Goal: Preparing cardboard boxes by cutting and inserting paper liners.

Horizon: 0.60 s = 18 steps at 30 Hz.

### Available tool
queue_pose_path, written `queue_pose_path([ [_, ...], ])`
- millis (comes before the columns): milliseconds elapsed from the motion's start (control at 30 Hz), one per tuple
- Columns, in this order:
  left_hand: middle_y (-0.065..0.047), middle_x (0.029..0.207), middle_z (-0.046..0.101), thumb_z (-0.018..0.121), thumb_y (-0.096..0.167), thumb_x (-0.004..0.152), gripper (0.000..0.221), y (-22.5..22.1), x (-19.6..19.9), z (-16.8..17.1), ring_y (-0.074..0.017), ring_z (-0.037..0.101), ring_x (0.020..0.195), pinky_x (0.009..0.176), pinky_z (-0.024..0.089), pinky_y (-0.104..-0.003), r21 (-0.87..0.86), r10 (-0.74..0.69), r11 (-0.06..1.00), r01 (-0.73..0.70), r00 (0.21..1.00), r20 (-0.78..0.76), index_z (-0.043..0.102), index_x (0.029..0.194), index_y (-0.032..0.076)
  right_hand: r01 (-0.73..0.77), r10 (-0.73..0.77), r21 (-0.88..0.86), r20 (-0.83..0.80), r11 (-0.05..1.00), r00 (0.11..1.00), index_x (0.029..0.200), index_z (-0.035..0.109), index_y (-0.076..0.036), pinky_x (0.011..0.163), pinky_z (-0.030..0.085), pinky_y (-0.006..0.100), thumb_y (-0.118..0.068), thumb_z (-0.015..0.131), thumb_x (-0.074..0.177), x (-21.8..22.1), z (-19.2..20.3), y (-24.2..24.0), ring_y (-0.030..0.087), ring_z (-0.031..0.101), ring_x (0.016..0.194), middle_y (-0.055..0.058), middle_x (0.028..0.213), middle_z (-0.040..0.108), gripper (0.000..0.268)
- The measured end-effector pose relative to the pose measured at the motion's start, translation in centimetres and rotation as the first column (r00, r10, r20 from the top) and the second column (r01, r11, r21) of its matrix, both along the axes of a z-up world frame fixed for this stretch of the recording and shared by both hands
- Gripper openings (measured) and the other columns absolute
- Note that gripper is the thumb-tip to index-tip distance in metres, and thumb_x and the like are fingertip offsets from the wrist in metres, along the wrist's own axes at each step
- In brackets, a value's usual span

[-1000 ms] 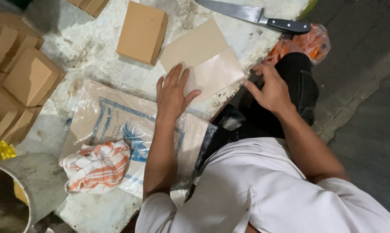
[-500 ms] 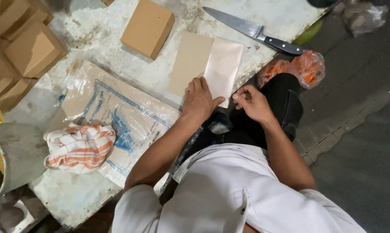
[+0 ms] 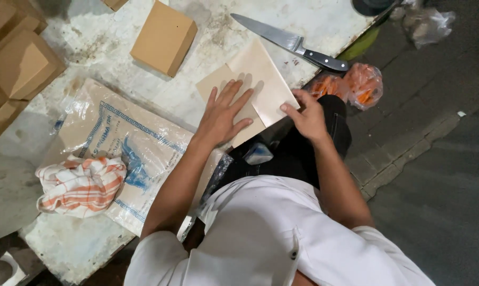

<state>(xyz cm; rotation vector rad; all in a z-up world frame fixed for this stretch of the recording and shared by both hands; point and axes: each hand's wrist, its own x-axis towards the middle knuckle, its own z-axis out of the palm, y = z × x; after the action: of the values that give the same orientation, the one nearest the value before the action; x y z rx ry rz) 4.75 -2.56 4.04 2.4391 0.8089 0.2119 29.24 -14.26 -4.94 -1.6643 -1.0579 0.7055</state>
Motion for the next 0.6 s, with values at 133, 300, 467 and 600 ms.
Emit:
queue_pose_path([
  [133, -0.015, 0.164, 0.017, 0.055, 0.056, 0.095, 0.073, 0.6, 1.0, -1.7, -0.0355, 0.008, 0.153, 0.12, 0.0, -0.061, 0.0, -0.023, 1.0, 0.024, 0.979, -0.202, 0.028, 0.157, 0.029, 0.041, -0.147, 0.192, 0.58, 0.981, 0.801, 0.126, 0.056, -0.002, 0.093, 0.041, 0.044, -0.008, 0.078, 0.09, 2.4, 6.2, 1.8, 0.038, 0.055, 0.107, 0.016, 0.116, 0.055, 0.043],
  [300, -0.015, 0.163, 0.013, 0.048, 0.068, 0.092, 0.081, 1.8, 1.3, -4.3, -0.0412, 0.004, 0.149, 0.115, 0.006, -0.065, 0.153, -0.055, 0.985, 0.085, 0.981, -0.188, 0.026, 0.157, 0.024, -0.06, 0.219, -0.229, 0.777, 0.972, 0.589, 0.141, 0.044, -0.003, 0.098, 0.032, 0.057, -0.029, 0.06, 0.1, 6.1, 7.5, 5.1, 0.043, 0.04, 0.126, 0.021, 0.14, 0.046, 0.051],
  [467, -0.013, 0.164, 0.009, 0.059, 0.072, 0.085, 0.092, 1.9, 2.0, -3.9, -0.0424, -0.005, 0.147, 0.112, 0.004, -0.072, 0.106, -0.063, 0.991, 0.083, 0.981, -0.186, 0.025, 0.157, 0.026, -0.115, 0.331, -0.313, 0.832, 0.943, 0.446, 0.128, 0.061, -0.003, 0.072, 0.048, 0.051, -0.025, 0.062, 0.101, 7.6, 5.5, 5.5, 0.041, 0.057, 0.098, 0.019, 0.116, 0.06, 0.034],
  [600, -0.013, 0.163, 0.011, 0.055, 0.072, 0.087, 0.089, 2.2, 2.6, -3.6, -0.0385, -0.004, 0.148, 0.111, -0.001, -0.071, 0.091, -0.075, 0.991, 0.1, 0.967, -0.243, 0.024, 0.157, 0.026, -0.2, 0.309, -0.262, 0.488, 0.944, 0.816, 0.127, 0.045, 0.005, 0.076, 0.042, 0.052, -0.023, 0.042, 0.109, 6.9, 7.6, 0.6, 0.041, 0.059, 0.09, 0.024, 0.105, 0.06, 0.033],
])
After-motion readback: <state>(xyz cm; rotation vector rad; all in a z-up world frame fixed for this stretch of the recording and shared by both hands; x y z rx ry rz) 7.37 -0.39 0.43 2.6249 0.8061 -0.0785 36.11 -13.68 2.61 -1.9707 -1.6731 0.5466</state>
